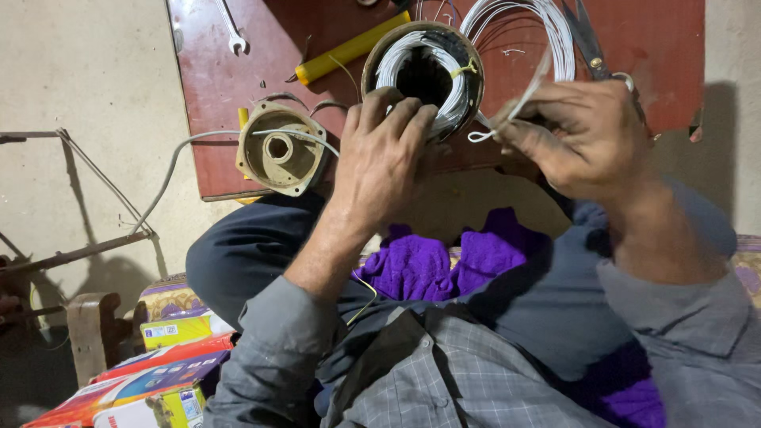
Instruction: The person winds white insulated wire around a cylindrical core using both hands. They repeatedly pull wire from a spool, wrap it around the core, and trim excess with scissors. The person also handles a yellow tie and adjusts the wire bundle during the process.
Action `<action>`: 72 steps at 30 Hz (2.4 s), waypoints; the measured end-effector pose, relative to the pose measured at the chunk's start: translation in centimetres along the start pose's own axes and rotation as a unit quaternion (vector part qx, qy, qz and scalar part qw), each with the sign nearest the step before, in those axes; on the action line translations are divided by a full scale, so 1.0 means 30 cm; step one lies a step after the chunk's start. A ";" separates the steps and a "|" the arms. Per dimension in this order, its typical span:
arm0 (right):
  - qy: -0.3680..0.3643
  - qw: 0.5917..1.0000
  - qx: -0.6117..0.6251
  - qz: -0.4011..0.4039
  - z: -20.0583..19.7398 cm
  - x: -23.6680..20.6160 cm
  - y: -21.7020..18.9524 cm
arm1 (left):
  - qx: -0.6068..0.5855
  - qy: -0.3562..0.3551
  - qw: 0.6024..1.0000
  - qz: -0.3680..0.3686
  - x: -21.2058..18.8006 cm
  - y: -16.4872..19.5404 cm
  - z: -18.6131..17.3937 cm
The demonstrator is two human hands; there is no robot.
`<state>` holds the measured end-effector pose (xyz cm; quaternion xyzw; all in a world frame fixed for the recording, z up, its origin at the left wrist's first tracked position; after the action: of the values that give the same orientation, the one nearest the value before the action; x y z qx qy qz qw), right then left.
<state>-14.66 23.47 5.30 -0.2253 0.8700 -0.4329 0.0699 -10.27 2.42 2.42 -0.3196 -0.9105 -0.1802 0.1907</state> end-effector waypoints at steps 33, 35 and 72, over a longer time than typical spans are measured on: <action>0.018 0.998 0.055 -0.020 0.113 0.009 0.072 | -0.020 -0.070 0.993 0.093 0.050 -0.047 0.005; 0.026 0.998 0.060 -0.002 0.126 0.005 0.077 | -0.025 -0.064 0.994 0.088 0.043 -0.055 0.008; 0.097 0.974 -0.144 -0.145 0.236 -0.027 0.014 | -0.197 0.090 0.966 -0.141 -0.182 -0.361 -0.127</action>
<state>-11.85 18.95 0.55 -0.3140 0.8838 -0.3284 -0.1116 -12.47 -10.01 0.95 -0.2013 -0.8718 -0.4095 0.1781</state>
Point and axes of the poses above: each hand's wrist, its own x-axis towards the middle knuckle, its own z-axis out of the palm, y = z × x, the point moved 5 cm from there along x, towards the middle knuckle, and after that the axes turned 13 degrees about z, right-handed, at the moved point
